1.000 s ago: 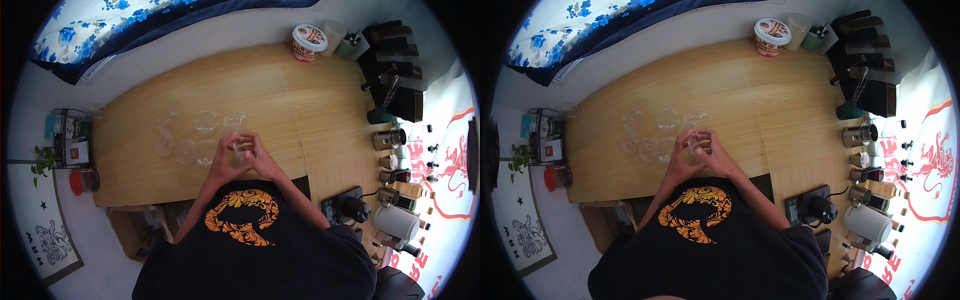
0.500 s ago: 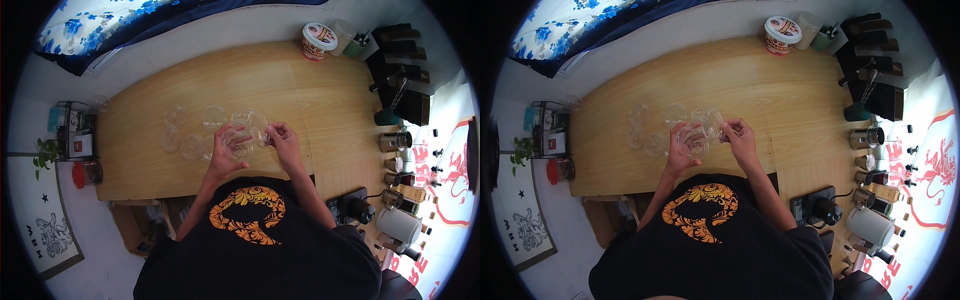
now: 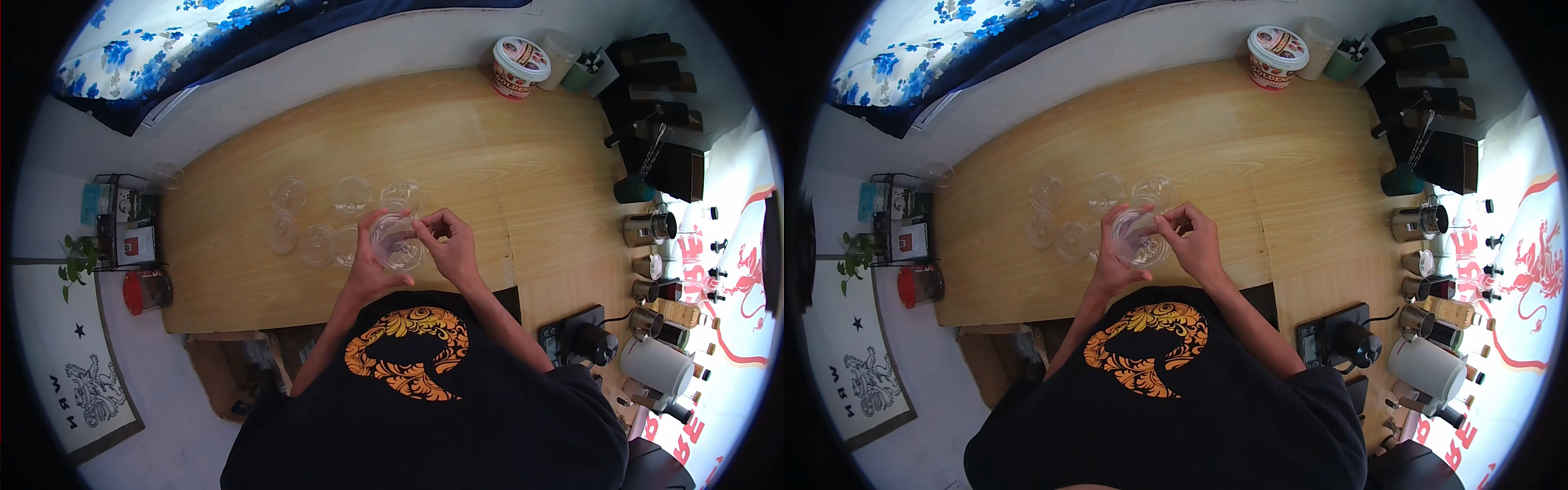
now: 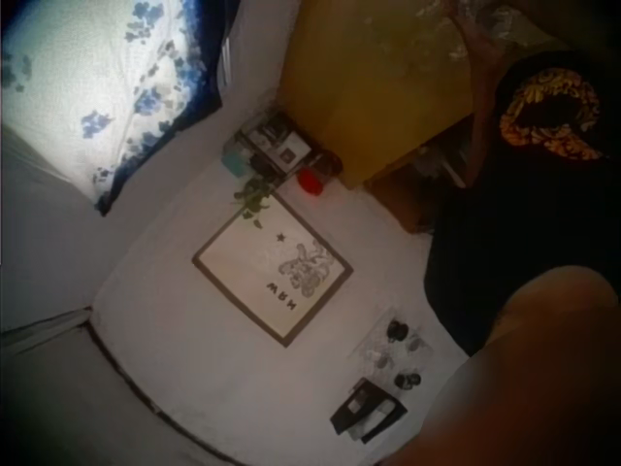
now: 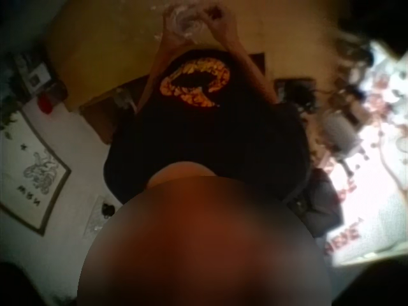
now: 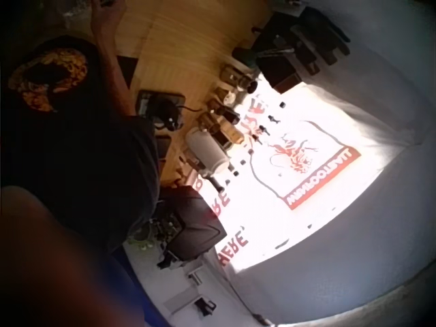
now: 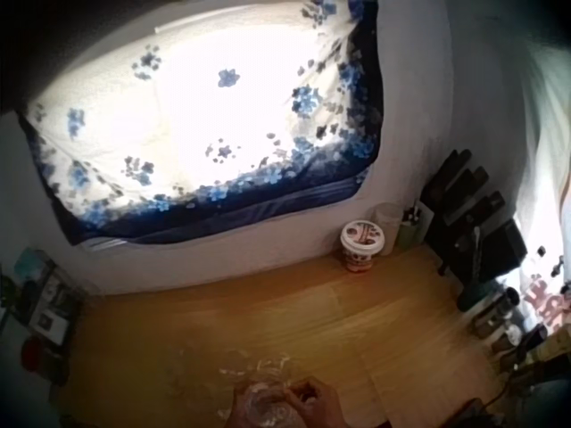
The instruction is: Organizes various syrup bottles and plastic cups from a storage box onto a counter.
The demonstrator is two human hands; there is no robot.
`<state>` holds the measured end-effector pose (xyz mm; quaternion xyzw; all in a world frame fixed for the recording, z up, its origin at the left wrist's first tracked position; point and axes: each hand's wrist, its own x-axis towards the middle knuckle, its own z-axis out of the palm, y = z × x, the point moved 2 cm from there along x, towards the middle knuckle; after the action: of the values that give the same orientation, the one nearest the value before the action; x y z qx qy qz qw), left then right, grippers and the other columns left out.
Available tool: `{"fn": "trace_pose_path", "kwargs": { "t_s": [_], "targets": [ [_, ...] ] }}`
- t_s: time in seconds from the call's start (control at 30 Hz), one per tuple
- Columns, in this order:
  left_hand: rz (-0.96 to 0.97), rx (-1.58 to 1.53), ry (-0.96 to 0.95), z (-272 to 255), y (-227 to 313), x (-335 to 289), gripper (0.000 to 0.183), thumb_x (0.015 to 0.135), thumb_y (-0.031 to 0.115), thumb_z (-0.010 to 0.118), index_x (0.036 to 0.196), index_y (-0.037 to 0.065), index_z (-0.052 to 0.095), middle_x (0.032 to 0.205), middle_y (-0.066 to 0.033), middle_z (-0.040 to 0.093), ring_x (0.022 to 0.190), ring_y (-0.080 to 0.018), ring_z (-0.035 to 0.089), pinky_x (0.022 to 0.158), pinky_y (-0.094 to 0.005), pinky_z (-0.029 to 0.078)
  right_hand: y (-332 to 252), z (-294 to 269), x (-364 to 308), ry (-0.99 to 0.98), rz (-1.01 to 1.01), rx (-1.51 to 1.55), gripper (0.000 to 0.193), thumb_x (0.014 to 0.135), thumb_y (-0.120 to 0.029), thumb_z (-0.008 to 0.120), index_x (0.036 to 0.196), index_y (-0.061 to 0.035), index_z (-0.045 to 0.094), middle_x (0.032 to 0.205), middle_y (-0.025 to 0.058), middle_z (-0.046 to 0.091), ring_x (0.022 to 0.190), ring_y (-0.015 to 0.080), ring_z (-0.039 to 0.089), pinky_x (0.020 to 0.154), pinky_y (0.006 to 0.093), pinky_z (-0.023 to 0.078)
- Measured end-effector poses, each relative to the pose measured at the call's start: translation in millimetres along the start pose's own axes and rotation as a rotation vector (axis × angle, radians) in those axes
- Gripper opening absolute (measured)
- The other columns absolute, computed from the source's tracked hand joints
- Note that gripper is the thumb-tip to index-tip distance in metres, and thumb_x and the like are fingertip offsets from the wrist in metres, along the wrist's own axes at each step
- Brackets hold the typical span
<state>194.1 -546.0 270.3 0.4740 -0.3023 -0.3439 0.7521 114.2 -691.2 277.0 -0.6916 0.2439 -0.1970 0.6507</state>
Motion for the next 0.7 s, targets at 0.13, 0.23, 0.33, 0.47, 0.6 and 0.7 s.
{"fn": "trace_pose_path", "kwargs": {
  "t_s": [0.13, 0.23, 0.33, 0.47, 0.6, 0.7],
  "targets": [
    [0.027, 0.028, 0.012, 1, 2, 1, 0.116, 0.058, 0.024, 0.095, 0.145, 0.014, 0.018, 0.145, -0.0188, 0.037, 0.126, -0.0306, 0.049, 0.105, -0.042, 0.043, 3, 1, 1, -0.033, -0.097, -0.067, 0.017, 0.087, -0.017, 0.072, 0.087, -0.0023, 0.063, 0.075, 0.0009, 0.064, 0.065, 0.0052, 0.055, 0.059, 0.0223, 0.044],
    [0.039, 0.021, 0.035, 2, 5, 1, 0.111, 0.059, 0.02, 0.095, 0.142, 0.013, 0.02, 0.143, -0.0175, 0.039, 0.125, -0.0286, 0.05, 0.104, -0.0402, 0.043, 4, 1, 3, -0.042, -0.063, -0.062, 0.019, 0.091, -0.019, 0.069, 0.092, -0.0014, 0.062, 0.078, 0.0011, 0.064, 0.068, 0.0057, 0.055, 0.061, 0.0227, 0.044],
    [0.078, 0.085, 0.06, 2, 8, 3, 0.111, 0.057, 0.022, 0.096, 0.14, 0.014, 0.021, 0.144, -0.0185, 0.038, 0.125, -0.0284, 0.049, 0.103, -0.0401, 0.044, 16, 1, 5, -0.178, 0.156, 0.124, 0.023, 0.092, -0.025, 0.069, 0.094, -0.0029, 0.062, 0.081, 0.0014, 0.065, 0.071, 0.0083, 0.058, 0.066, 0.0237, 0.047],
    [0.153, 0.269, 0.068, -2, 10, 2, 0.114, 0.056, 0.024, 0.096, 0.14, 0.015, 0.021, 0.145, -0.0196, 0.036, 0.125, -0.0271, 0.049, 0.102, -0.0399, 0.045, 9, 4, -5, -0.495, 0.47, 0.468, 0.026, 0.096, -0.028, 0.062, 0.101, -0.0027, 0.063, 0.089, 0.0021, 0.066, 0.079, 0.0081, 0.06, 0.075, 0.0241, 0.048],
    [0.23, 0.315, 0.046, -3, 13, 4, 0.117, 0.056, 0.029, 0.096, 0.141, 0.016, 0.017, 0.145, -0.0199, 0.036, 0.123, -0.0265, 0.05, 0.102, -0.0398, 0.044, -1, 7, -3, -0.505, 0.292, 0.442, 0.022, 0.097, -0.025, 0.061, 0.1, -0.0029, 0.063, 0.089, 0.0007, 0.064, 0.079, 0.0064, 0.058, 0.075, 0.0238, 0.047],
    [0.233, 0.188, 0.042, -4, 22, 2, 0.104, 0.067, 0.034, 0.09, 0.141, 0.012, 0.021, 0.14, -0.0198, 0.042, 0.117, -0.0232, 0.053, 0.096, -0.0385, 0.047, 7, 2, 3, -0.479, 0.157, 0.344, 0.02, 0.096, -0.023, 0.064, 0.096, -0.0025, 0.061, 0.085, -0.0009, 0.062, 0.078, 0.0054, 0.055, 0.073, 0.0231, 0.046]
  ]
}}
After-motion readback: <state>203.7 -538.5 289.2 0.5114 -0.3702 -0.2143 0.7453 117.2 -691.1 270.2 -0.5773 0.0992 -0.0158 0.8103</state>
